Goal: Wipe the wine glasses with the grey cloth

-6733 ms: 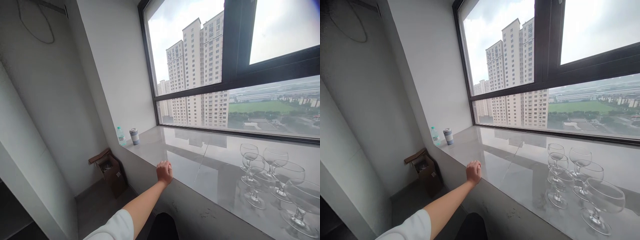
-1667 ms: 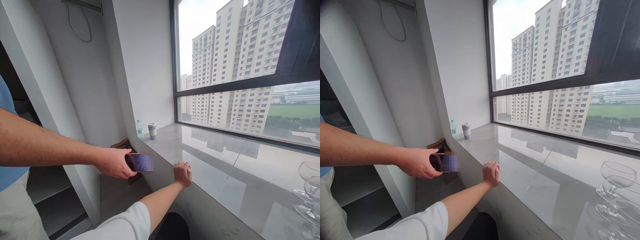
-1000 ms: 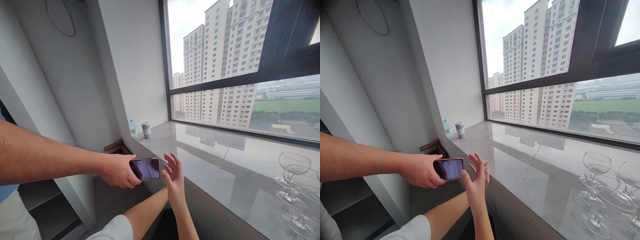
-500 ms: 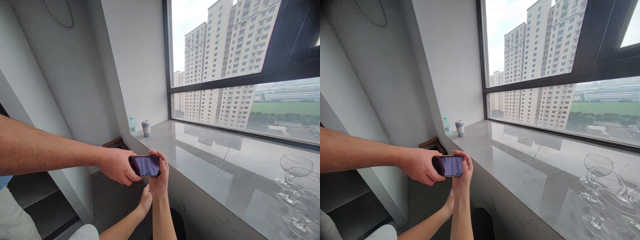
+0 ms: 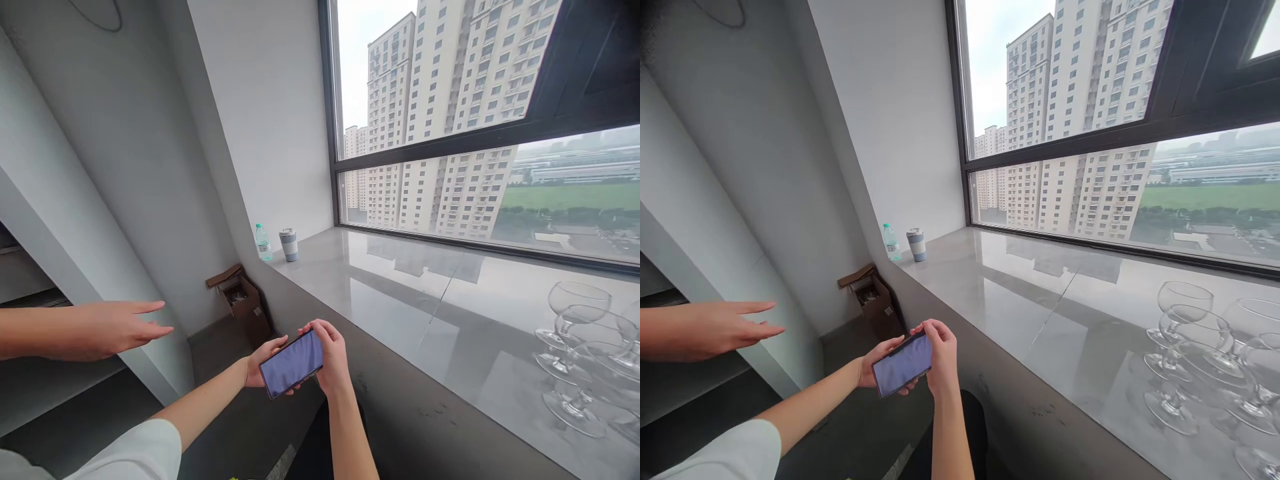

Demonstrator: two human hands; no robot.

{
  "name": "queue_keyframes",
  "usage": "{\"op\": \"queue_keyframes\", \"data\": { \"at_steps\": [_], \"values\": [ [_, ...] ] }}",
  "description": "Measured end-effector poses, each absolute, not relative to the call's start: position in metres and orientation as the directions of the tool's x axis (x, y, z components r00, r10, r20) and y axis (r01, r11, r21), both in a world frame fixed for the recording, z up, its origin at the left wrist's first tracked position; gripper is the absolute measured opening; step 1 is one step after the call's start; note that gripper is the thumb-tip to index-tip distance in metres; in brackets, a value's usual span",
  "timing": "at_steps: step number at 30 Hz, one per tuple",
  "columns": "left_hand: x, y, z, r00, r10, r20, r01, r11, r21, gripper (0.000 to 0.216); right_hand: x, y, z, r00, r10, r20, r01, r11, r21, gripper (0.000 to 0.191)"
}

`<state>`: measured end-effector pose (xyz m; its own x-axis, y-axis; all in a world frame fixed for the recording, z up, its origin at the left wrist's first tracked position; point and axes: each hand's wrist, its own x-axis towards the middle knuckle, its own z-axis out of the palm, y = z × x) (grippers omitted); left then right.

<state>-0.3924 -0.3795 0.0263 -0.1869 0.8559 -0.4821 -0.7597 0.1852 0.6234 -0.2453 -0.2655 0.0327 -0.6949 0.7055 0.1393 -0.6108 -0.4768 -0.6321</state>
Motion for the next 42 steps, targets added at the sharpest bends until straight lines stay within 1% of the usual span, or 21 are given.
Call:
{"op": "queue_keyframes", "data": {
  "at_steps": [2, 3, 4, 6, 10, 13, 16, 18, 20, 22, 24, 26, 27, 29, 32, 38, 42],
  "values": [
    [-0.383, -0.371, 0.014, 0.083, 0.815, -0.574, -0.713, 0.451, 0.537, 0.055, -0.254, -0.275, 0.010, -0.743, 0.665, 0.078, -0.512, -0.490, -0.705, 0.029],
    [-0.380, -0.370, 0.009, 0.202, 0.775, -0.599, -0.673, 0.555, 0.490, 0.060, -0.260, -0.281, -0.001, -0.756, 0.653, 0.047, -0.470, -0.491, -0.733, 0.031],
    [-0.379, -0.371, 0.003, 0.280, 0.743, -0.608, -0.640, 0.617, 0.458, 0.064, -0.265, -0.287, -0.012, -0.767, 0.641, 0.019, -0.430, -0.493, -0.756, 0.032],
    [-0.378, -0.380, -0.012, 0.317, 0.732, -0.602, -0.637, 0.635, 0.436, 0.070, -0.276, -0.297, -0.033, -0.780, 0.625, -0.035, -0.363, -0.496, -0.788, 0.034],
    [-0.376, -0.404, -0.051, 0.259, 0.768, -0.585, -0.720, 0.558, 0.413, 0.075, -0.289, -0.303, -0.070, -0.774, 0.616, -0.145, -0.263, -0.522, -0.812, 0.029],
    [-0.372, -0.417, -0.078, 0.250, 0.760, -0.600, -0.766, 0.535, 0.358, 0.078, -0.290, -0.302, -0.100, -0.699, 0.666, -0.259, -0.228, -0.551, -0.803, 0.028],
    [-0.369, -0.424, -0.094, 0.246, 0.731, -0.636, -0.778, 0.540, 0.321, 0.080, -0.282, -0.305, -0.129, -0.613, 0.691, -0.383, -0.191, -0.600, -0.777, 0.032],
    [-0.371, -0.425, -0.099, 0.210, 0.712, -0.670, -0.784, 0.532, 0.320, 0.084, -0.272, -0.314, -0.145, -0.596, 0.670, -0.443, -0.166, -0.642, -0.748, 0.034],
    [-0.376, -0.423, -0.101, 0.122, 0.715, -0.688, -0.802, 0.480, 0.357, 0.084, -0.260, -0.328, -0.155, -0.625, 0.620, -0.474, -0.144, -0.689, -0.711, 0.039],
    [-0.383, -0.419, -0.100, 0.010, 0.735, -0.678, -0.822, 0.393, 0.413, 0.082, -0.248, -0.344, -0.158, -0.702, 0.537, -0.468, -0.121, -0.737, -0.665, 0.047],
    [-0.392, -0.414, -0.098, -0.081, 0.746, -0.661, -0.833, 0.314, 0.455, 0.079, -0.240, -0.358, -0.156, -0.799, 0.430, -0.420, -0.092, -0.778, -0.621, 0.055],
    [-0.399, -0.410, -0.095, -0.121, 0.747, -0.653, -0.832, 0.283, 0.478, 0.079, -0.235, -0.368, -0.154, -0.870, 0.344, -0.353, -0.072, -0.797, -0.599, 0.057],
    [-0.401, -0.409, -0.094, -0.128, 0.752, -0.647, -0.825, 0.281, 0.490, 0.079, -0.235, -0.371, -0.153, -0.889, 0.323, -0.324, -0.072, -0.798, -0.598, 0.055],
    [-0.404, -0.408, -0.093, -0.124, 0.767, -0.630, -0.808, 0.290, 0.512, 0.078, -0.237, -0.373, -0.153, -0.904, 0.318, -0.285, -0.087, -0.790, -0.607, 0.051],
    [-0.403, -0.408, -0.094, -0.127, 0.786, -0.605, -0.789, 0.289, 0.541, 0.071, -0.241, -0.374, -0.156, -0.902, 0.342, -0.262, -0.105, -0.765, -0.636, 0.050],
    [-0.403, -0.403, -0.094, -0.207, 0.802, -0.560, -0.744, 0.243, 0.622, 0.053, -0.244, -0.378, -0.161, -0.885, 0.383, -0.263, -0.096, -0.704, -0.703, 0.061],
    [-0.404, -0.399, -0.092, -0.242, 0.791, -0.562, -0.741, 0.223, 0.633, 0.047, -0.249, -0.380, -0.162, -0.855, 0.430, -0.289, -0.094, -0.677, -0.729, 0.056]
  ]
}}
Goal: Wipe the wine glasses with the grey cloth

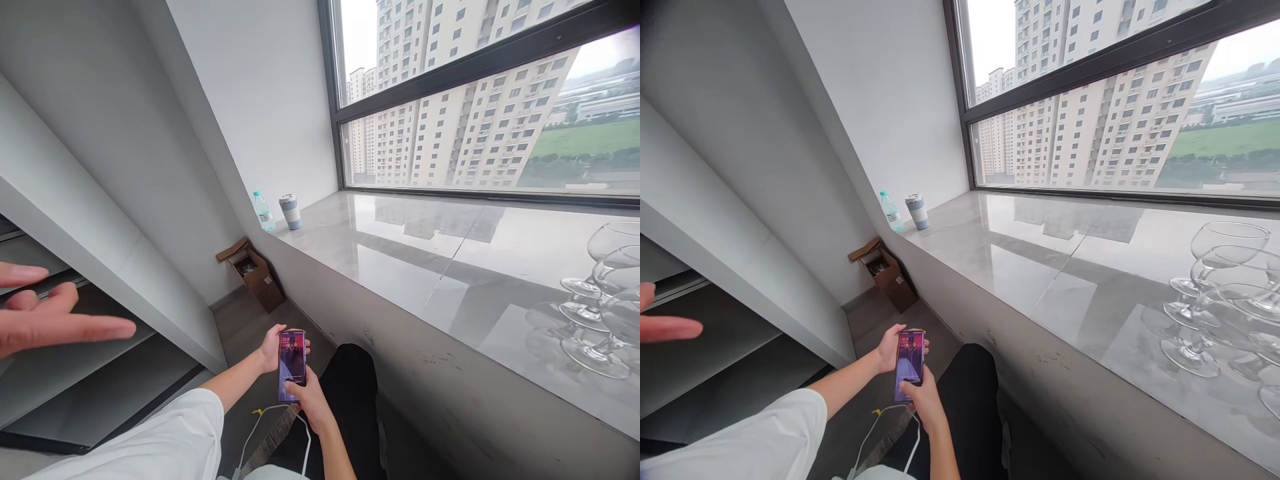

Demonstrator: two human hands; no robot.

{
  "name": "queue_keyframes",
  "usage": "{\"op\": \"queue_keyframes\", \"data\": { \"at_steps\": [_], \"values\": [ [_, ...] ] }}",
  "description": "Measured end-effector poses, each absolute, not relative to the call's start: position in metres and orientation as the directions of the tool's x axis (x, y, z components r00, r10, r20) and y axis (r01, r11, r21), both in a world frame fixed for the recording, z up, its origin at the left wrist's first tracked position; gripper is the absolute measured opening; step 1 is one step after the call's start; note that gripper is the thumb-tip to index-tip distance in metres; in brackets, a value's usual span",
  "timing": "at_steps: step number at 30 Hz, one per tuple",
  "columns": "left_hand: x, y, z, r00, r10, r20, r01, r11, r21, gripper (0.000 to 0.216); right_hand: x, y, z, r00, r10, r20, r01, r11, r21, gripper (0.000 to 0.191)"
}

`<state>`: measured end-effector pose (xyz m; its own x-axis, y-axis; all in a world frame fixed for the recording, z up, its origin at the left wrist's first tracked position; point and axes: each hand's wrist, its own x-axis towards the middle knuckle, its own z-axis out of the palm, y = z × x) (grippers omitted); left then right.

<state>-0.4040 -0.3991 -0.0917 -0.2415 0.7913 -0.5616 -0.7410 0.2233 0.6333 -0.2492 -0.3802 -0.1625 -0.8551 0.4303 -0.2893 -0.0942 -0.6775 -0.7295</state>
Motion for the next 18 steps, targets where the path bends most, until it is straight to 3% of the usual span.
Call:
{"op": "queue_keyframes", "data": {
  "at_steps": [5, 11, 18],
  "values": [
    [-0.404, -0.400, -0.090, -0.246, 0.774, -0.583, -0.741, 0.237, 0.628, 0.047, -0.259, -0.383, -0.167, -0.824, 0.456, -0.337, -0.083, -0.685, -0.724, 0.065],
    [-0.407, -0.399, -0.091, -0.274, 0.770, -0.576, -0.727, 0.227, 0.649, 0.045, -0.257, -0.385, -0.173, -0.846, 0.460, -0.269, -0.105, -0.639, -0.762, 0.057],
    [-0.404, -0.397, -0.088, -0.271, 0.770, -0.577, -0.730, 0.226, 0.645, 0.043, -0.257, -0.384, -0.181, -0.874, 0.431, -0.226, -0.101, -0.615, -0.782, 0.062]
  ]
}}
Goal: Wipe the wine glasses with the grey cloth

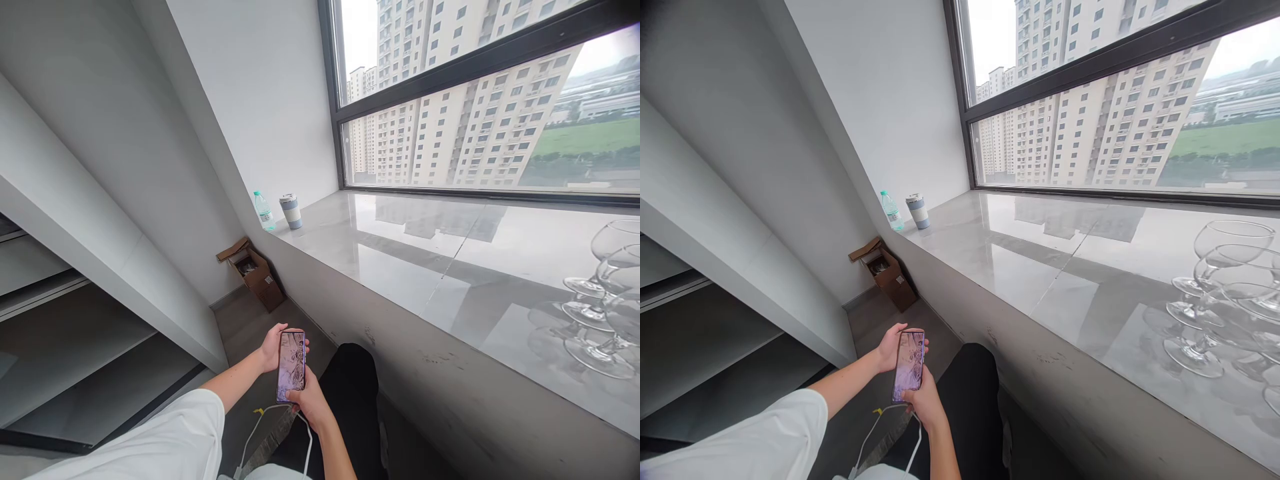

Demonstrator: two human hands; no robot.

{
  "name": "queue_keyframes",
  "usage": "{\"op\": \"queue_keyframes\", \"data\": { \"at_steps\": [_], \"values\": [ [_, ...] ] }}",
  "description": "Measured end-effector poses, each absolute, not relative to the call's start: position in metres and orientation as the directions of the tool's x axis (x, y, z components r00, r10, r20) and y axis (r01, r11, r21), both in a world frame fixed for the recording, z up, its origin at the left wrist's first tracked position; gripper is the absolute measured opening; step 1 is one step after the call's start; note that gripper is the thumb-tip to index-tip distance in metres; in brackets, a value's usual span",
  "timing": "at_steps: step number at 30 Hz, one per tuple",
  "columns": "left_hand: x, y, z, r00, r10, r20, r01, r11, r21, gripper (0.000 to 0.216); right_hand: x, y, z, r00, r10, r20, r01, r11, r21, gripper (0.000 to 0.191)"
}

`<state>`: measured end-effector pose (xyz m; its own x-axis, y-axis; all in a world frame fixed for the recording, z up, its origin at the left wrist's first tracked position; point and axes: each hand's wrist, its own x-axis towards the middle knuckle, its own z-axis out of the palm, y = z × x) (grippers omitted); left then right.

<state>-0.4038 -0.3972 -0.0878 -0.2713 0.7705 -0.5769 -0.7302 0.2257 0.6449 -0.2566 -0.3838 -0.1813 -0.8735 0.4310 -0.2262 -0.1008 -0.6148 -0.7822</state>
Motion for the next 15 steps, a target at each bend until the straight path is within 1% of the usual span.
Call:
{"op": "queue_keyframes", "data": {
  "at_steps": [7, 15],
  "values": [
    [-0.404, -0.396, -0.088, -0.280, 0.766, -0.579, -0.726, 0.226, 0.650, 0.042, -0.258, -0.384, -0.185, -0.882, 0.421, -0.214, -0.102, -0.612, -0.784, 0.065],
    [-0.409, -0.400, -0.096, -0.289, 0.778, -0.558, -0.694, 0.231, 0.682, 0.043, -0.260, -0.385, -0.185, -0.878, 0.415, -0.238, -0.079, -0.617, -0.783, 0.065]
  ]
}}
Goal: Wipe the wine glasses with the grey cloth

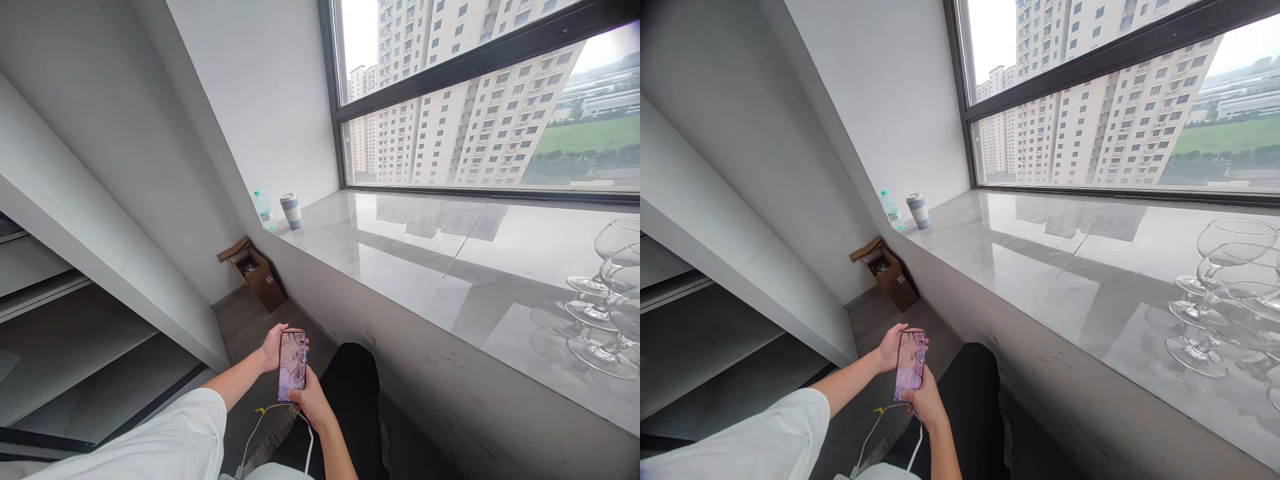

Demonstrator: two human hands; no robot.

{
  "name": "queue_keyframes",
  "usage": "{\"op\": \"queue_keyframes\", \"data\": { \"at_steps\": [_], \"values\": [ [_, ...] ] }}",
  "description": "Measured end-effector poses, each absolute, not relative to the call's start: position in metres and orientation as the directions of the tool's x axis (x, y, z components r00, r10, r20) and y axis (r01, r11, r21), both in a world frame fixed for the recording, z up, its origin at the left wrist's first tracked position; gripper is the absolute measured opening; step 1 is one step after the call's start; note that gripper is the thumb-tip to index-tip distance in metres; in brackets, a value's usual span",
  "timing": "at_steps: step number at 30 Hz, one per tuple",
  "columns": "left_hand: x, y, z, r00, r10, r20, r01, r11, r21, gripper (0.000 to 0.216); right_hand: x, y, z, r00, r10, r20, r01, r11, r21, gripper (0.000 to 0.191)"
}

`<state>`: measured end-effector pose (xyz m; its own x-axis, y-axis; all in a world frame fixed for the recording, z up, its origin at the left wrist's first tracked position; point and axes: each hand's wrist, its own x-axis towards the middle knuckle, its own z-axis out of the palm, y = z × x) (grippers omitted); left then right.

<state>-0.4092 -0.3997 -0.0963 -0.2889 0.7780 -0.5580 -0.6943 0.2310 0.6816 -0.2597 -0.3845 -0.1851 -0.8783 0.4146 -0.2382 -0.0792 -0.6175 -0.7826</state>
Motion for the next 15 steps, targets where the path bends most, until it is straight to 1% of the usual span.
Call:
{"op": "queue_keyframes", "data": {
  "at_steps": [8, 15],
  "values": [
    [-0.4067, -0.3986, -0.0932, -0.315, 0.761, -0.567, -0.667, 0.247, 0.703, 0.042, -0.2590, -0.3837, -0.1837, -0.891, 0.380, -0.248, -0.060, -0.641, -0.765, 0.066],
    [-0.4074, -0.4001, -0.0968, -0.324, 0.748, -0.580, -0.685, 0.237, 0.689, 0.036, -0.2551, -0.3830, -0.1793, -0.901, 0.369, -0.230, -0.066, -0.638, -0.767, 0.060]
  ]
}}
